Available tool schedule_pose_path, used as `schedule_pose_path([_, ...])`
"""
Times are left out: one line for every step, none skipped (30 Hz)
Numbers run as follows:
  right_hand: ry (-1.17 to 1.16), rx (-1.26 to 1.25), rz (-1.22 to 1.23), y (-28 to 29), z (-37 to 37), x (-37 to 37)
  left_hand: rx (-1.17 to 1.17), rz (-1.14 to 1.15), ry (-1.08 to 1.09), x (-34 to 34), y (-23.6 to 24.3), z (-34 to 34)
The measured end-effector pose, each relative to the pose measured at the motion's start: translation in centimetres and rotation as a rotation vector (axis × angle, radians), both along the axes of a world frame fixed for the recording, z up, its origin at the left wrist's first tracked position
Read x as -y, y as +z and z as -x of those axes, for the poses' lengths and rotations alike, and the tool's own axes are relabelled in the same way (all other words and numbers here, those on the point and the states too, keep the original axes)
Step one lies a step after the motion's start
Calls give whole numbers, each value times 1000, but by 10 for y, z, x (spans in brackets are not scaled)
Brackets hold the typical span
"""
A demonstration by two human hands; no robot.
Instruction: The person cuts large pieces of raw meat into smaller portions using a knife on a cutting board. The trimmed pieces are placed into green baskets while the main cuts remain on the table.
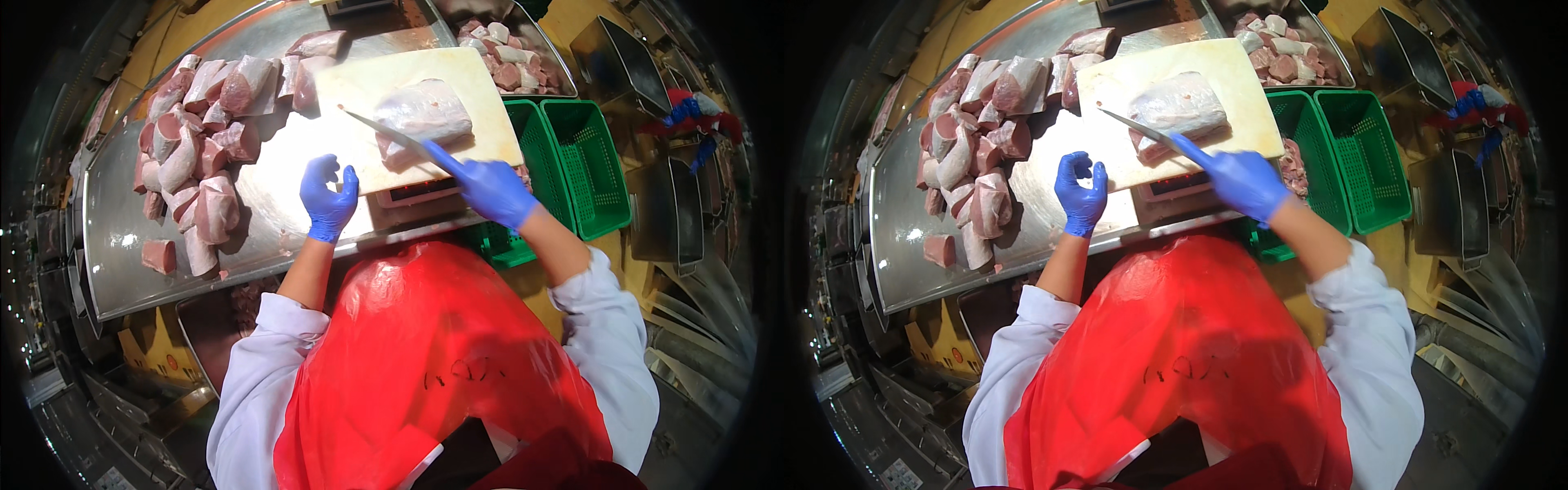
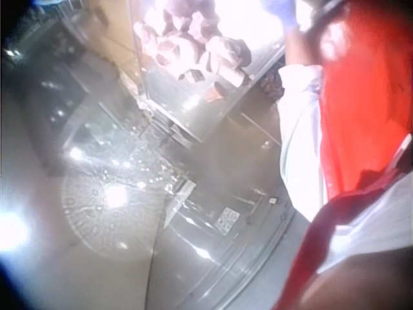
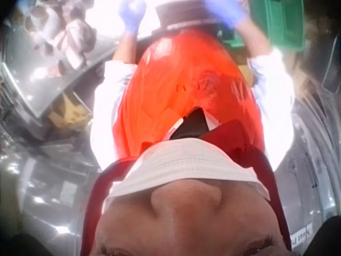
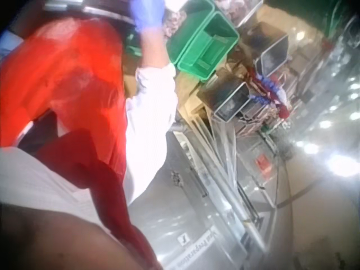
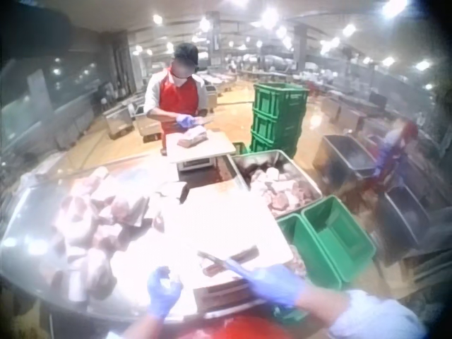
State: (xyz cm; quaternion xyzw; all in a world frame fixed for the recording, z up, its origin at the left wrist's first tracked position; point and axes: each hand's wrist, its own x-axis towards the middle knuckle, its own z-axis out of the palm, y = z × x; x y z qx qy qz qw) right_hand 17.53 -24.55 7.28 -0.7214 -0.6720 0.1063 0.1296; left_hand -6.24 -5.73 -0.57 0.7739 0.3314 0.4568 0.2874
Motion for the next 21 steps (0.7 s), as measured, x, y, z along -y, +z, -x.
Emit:
schedule_pose_path([-33, 8, -6, 7, 16, -25, 19, 18, 0, -2, 3, -2])
schedule_pose_path([-57, -11, -20, 3, 26, -48, 33, 14, -20, -3, 8, -9])
schedule_pose_path([-78, -32, -35, -6, 32, -72, 45, 9, -37, -4, 11, -13])
schedule_pose_path([-88, -50, -50, -10, 36, -87, 44, -3, -31, -5, 12, -11])
schedule_pose_path([-72, -51, -34, -10, 35, -81, 43, -17, -28, -5, 14, -9])
schedule_pose_path([-59, -52, -18, -9, 32, -63, 42, -30, -26, -6, 16, -6])
schedule_pose_path([-41, -48, 2, -9, 27, -44, 42, -34, -18, -8, 14, -3])
schedule_pose_path([-48, -8, 62, -10, 22, -17, 42, -35, -3, -9, 12, 5])
schedule_pose_path([-52, 32, 123, -11, 18, 13, 41, -34, 14, -11, 8, 11])
schedule_pose_path([-68, 36, 215, -7, 16, 39, 18, -32, 28, -13, 2, 17])
schedule_pose_path([-93, 41, 311, 1, 13, 65, 25, -12, 22, -12, 1, 16])
schedule_pose_path([-85, 31, 297, 5, 9, 87, 30, 4, 16, -10, 4, 13])
schedule_pose_path([-83, 17, 278, 8, 3, 103, 33, 13, 3, -8, 8, 8])
schedule_pose_path([-89, -47, 227, 12, -3, 112, 40, 0, -36, -4, 12, 0])
schedule_pose_path([-94, -111, 176, 16, -9, 119, 49, -7, -101, 1, 16, -10])
schedule_pose_path([-97, -175, 123, 20, -12, 121, 46, -51, -179, 5, 16, -20])
schedule_pose_path([-156, -218, 87, 24, -11, 116, 32, -97, -257, 14, 23, -32])
schedule_pose_path([-213, -261, 52, 27, -11, 106, 1, -165, -298, 22, 31, -45])
schedule_pose_path([-271, -301, 22, 30, -10, 94, -55, -257, -337, 29, 36, -58])
schedule_pose_path([-283, -302, -37, 23, -10, 83, -234, -260, -369, 33, 32, -62])
schedule_pose_path([-229, -243, -165, 16, -5, 68, -413, -263, -397, 36, 25, -63])
